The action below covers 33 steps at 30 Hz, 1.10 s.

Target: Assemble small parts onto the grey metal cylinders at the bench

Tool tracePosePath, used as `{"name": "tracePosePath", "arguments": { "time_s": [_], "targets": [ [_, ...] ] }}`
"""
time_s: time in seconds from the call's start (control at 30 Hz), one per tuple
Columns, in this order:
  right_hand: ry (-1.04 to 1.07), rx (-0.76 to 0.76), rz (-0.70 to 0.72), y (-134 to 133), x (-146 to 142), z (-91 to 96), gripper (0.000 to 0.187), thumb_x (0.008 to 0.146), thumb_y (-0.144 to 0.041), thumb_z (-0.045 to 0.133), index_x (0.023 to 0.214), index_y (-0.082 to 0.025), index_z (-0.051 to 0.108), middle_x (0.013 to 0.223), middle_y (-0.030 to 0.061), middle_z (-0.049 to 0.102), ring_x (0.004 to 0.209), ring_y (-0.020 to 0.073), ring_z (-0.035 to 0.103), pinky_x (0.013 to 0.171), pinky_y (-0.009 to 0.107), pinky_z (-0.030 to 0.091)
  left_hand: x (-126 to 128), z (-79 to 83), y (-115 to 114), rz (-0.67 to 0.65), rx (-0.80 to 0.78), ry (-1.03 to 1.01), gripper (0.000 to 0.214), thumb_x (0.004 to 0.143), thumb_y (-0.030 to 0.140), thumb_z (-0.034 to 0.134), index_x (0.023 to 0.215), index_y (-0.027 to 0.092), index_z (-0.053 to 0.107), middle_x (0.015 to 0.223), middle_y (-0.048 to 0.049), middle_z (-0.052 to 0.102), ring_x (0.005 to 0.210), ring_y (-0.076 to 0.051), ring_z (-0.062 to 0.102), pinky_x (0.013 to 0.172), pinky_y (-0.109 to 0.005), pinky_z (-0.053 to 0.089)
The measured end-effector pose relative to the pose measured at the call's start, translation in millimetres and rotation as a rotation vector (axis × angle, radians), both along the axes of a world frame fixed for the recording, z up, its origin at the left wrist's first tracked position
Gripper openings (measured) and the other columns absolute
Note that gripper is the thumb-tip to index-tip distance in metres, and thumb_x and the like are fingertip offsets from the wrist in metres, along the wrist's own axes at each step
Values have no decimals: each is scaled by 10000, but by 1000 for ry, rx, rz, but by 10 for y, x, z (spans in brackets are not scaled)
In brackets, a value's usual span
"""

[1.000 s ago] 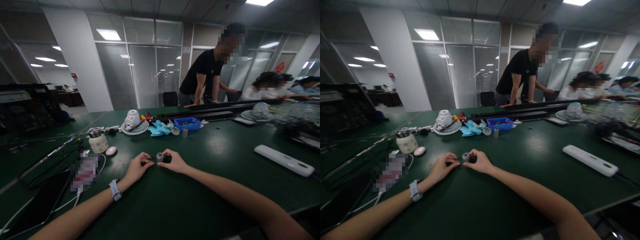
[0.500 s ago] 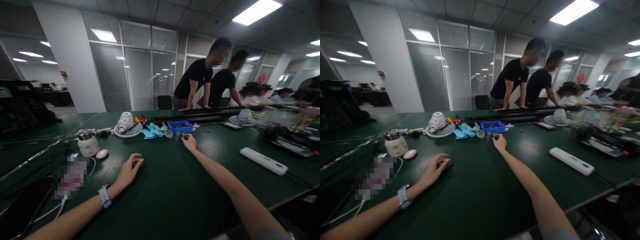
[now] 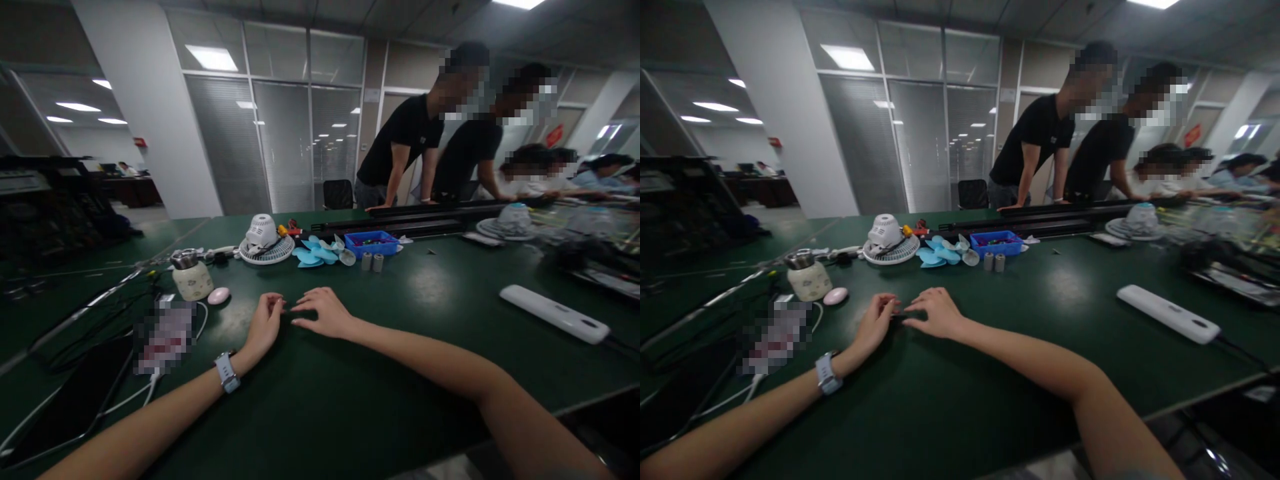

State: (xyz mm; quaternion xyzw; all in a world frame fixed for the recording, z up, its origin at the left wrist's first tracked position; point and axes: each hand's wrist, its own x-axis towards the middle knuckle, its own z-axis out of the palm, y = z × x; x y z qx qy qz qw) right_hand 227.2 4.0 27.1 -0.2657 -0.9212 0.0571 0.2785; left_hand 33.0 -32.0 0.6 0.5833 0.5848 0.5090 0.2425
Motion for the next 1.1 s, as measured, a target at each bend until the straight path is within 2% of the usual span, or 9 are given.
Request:
{"name": "tracePosePath", "arguments": {
  "time_s": [0.07, 0.17, 0.3, 0.43, 0.6, 0.67, 0.73, 0.87, 1.1],
  "targets": [
    [-50, -22, 6, -55, -172, -75, 295, 834, -485, 636, 1007, -266, 731, 1096, 49, 701, 1115, 239, 553, 947, 417, 345, 1, -8, 3, -7, 13, -12, 328, 854, 451, 453, 1038, 183, 495, 987, -77, 642, 831, -191, 650, 761, -358, 522],
    [-24, -39, -20, -17, -175, -166, 194, 860, -389, 639, 951, -257, 748, 1009, 33, 727, 1017, 203, 601, 912, 383, 374, 4, -4, 6, -12, 17, -4, 335, 840, 465, 465, 1019, 185, 502, 958, -71, 645, 804, -196, 655, 744, -361, 523],
    [19, -94, -39, 29, 116, -205, 175, 866, -309, 642, 1002, -252, 737, 945, 20, 735, 894, 161, 636, 830, 309, 439, 8, 13, 15, -4, -2, 30, 345, 833, 481, 456, 1011, 188, 502, 956, -71, 656, 782, -202, 664, 758, -375, 517],
    [98, -94, -99, 203, 562, -143, 207, 874, -258, 623, 1061, -273, 712, 979, -1, 735, 900, 158, 652, 847, 312, 469, 6, 19, 13, 6, -22, 52, 367, 820, 498, 453, 1010, 188, 505, 966, -77, 659, 793, -211, 665, 763, -377, 516],
    [331, 23, -517, 883, 1283, 152, 307, 853, -186, 597, 1139, -263, 675, 968, 20, 733, 884, 177, 677, 848, 326, 502, -6, 14, 12, 2, -33, 82, 391, 823, 521, 437, 1024, 193, 505, 988, -75, 652, 813, -216, 665, 764, -372, 516],
    [311, 63, -672, 1152, 1526, 265, 350, 841, -160, 590, 1174, -246, 653, 949, 29, 734, 885, 189, 678, 854, 331, 503, -13, 7, 21, 1, -38, 99, 393, 826, 526, 434, 1028, 197, 503, 992, -72, 653, 817, -216, 668, 763, -369, 518],
    [265, 81, -749, 1338, 1682, 321, 368, 830, -146, 592, 1186, -226, 641, 946, 37, 736, 899, 201, 677, 858, 336, 500, -20, 0, 31, 3, -42, 110, 396, 826, 530, 432, 1030, 197, 504, 986, -70, 658, 819, -218, 671, 761, -369, 520],
    [220, 69, -768, 1488, 1747, 276, 351, 818, -131, 592, 1152, -219, 654, 902, 29, 741, 871, 196, 681, 838, 322, 504, -20, 0, 34, -4, -51, 110, 404, 822, 542, 429, 1017, 198, 508, 972, -68, 672, 819, -220, 676, 767, -371, 525],
    [126, 42, -806, 1513, 1708, 223, 285, 830, -167, 588, 1085, -239, 690, 915, 19, 743, 885, 193, 675, 826, 301, 496, 10, 50, -7, -20, -67, 136, 398, 826, 534, 416, 1024, 199, 500, 968, -68, 655, 846, -226, 657, 777, -376, 510]
  ]
}}
